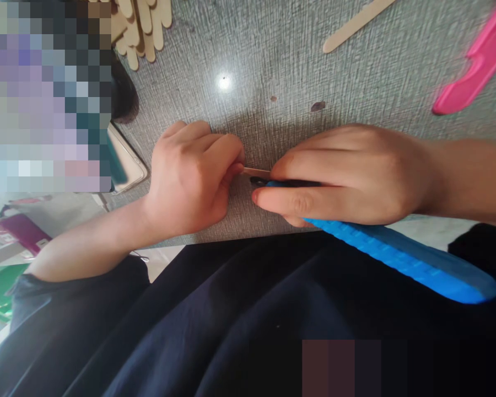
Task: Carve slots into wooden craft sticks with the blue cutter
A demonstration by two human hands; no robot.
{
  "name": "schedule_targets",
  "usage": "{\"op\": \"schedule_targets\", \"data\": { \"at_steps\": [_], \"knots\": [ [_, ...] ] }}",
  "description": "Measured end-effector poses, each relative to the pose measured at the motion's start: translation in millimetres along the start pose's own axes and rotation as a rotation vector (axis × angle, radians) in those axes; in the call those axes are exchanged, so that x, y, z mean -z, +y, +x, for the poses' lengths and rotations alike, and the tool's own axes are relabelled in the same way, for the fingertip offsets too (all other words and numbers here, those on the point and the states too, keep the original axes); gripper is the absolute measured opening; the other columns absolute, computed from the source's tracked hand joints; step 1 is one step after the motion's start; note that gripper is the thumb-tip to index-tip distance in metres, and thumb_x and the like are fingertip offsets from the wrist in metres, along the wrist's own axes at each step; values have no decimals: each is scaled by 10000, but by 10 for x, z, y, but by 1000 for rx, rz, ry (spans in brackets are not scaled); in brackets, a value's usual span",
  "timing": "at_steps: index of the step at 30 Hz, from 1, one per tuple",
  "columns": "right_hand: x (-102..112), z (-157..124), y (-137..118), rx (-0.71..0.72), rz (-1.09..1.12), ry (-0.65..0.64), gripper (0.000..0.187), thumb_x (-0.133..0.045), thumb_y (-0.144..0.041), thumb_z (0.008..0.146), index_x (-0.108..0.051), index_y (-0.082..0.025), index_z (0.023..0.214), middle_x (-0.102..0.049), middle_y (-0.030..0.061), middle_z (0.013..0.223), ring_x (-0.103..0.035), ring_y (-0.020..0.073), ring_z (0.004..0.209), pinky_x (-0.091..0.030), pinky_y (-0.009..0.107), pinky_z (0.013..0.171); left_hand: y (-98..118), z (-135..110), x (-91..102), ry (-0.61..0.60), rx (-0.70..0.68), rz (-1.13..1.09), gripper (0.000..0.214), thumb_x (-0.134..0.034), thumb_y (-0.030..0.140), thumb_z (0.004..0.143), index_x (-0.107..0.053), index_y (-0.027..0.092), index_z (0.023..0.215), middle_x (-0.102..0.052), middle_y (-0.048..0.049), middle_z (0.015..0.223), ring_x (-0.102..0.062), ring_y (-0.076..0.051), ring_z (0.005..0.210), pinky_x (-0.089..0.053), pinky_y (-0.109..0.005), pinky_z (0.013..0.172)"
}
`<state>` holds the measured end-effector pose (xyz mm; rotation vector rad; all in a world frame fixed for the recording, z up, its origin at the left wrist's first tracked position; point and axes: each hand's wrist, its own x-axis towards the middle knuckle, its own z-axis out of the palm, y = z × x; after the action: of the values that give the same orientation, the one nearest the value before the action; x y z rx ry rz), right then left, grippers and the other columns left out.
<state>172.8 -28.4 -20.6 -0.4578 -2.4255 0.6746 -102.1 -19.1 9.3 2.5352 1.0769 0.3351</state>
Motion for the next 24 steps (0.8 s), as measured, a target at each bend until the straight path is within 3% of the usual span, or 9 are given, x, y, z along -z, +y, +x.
{"op": "schedule_targets", "data": {
  "at_steps": [5,10,17,24],
  "knots": [
    [1,-11,15,19,69,2,162,-537,-224,1222,-689,-247,1274,-586,-56,839,-589,142,728,-469,343,657,7,-12,11,-49,42,-26,279,-483,253,1089,-698,239,911,-598,-37,748,-602,-230,783,-398,-442,754],
    [24,-14,-11,-62,110,-43,217,-495,-256,1244,-708,-256,1203,-571,-56,823,-568,130,704,-448,337,632,15,-1,45,-94,72,-29,250,-511,252,1090,-682,262,908,-616,-36,759,-613,-240,802,-436,-459,765],
    [32,-45,-21,-76,162,-3,116,-511,-264,1255,-625,-256,1236,-568,-79,849,-577,120,706,-463,335,651,16,0,57,-103,54,-16,221,-529,223,1076,-667,260,907,-622,-35,753,-625,-239,813,-446,-459,762],
    [42,-54,-24,-92,165,-34,226,-473,-258,1259,-698,-251,1239,-553,-69,822,-567,106,681,-462,310,629,22,-6,54,-102,72,-33,216,-526,223,1078,-651,268,907,-623,-33,752,-633,-246,828,-458,-464,786]
  ]
}}
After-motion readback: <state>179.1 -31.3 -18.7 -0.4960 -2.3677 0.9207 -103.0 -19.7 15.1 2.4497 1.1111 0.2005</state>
